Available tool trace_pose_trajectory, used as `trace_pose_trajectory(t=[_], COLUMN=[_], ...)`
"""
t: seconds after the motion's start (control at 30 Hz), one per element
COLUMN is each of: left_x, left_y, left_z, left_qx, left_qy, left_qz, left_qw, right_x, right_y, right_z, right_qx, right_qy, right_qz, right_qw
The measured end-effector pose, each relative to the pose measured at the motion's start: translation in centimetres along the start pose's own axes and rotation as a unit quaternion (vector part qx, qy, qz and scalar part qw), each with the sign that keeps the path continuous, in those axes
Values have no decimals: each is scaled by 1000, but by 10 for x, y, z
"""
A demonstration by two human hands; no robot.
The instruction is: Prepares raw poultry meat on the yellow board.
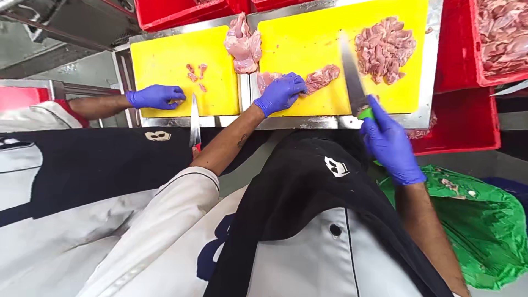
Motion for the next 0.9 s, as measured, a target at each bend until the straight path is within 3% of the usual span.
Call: trace_pose_trajectory(t=[0.1, 0.27, 0.43, 0.7, 0.9], left_x=[-2, -18, -15, -15, -24], left_y=[-5, 17, 61, 39, 43], left_z=[2, 0, -5, -25, -24], left_qx=[-18, -73, -31, -141, -108], left_qy=[-3, -10, 6, -111, -99], left_qz=[-24, -118, -184, -184, -125], left_qw=[1000, 990, 982, 966, 981], right_x=[-22, -30, -11, 3, 19], right_y=[8, -2, -10, -22, 40], right_z=[28, 14, 10, 29, 59], right_qx=[75, 3, 7, 102, 179], right_qy=[43, 36, 20, 128, 255], right_qz=[19, 69, 37, 27, 84], right_qw=[996, 997, 999, 986, 946])
Point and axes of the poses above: each hand's wrist, its own y-axis towards the middle knuckle, its own z-axis out of the palm, x = y × z, the point moved 1 cm from there along y, towards the middle knuckle, and after that the axes turned 11 degrees about -y, right-handed, at the moved point
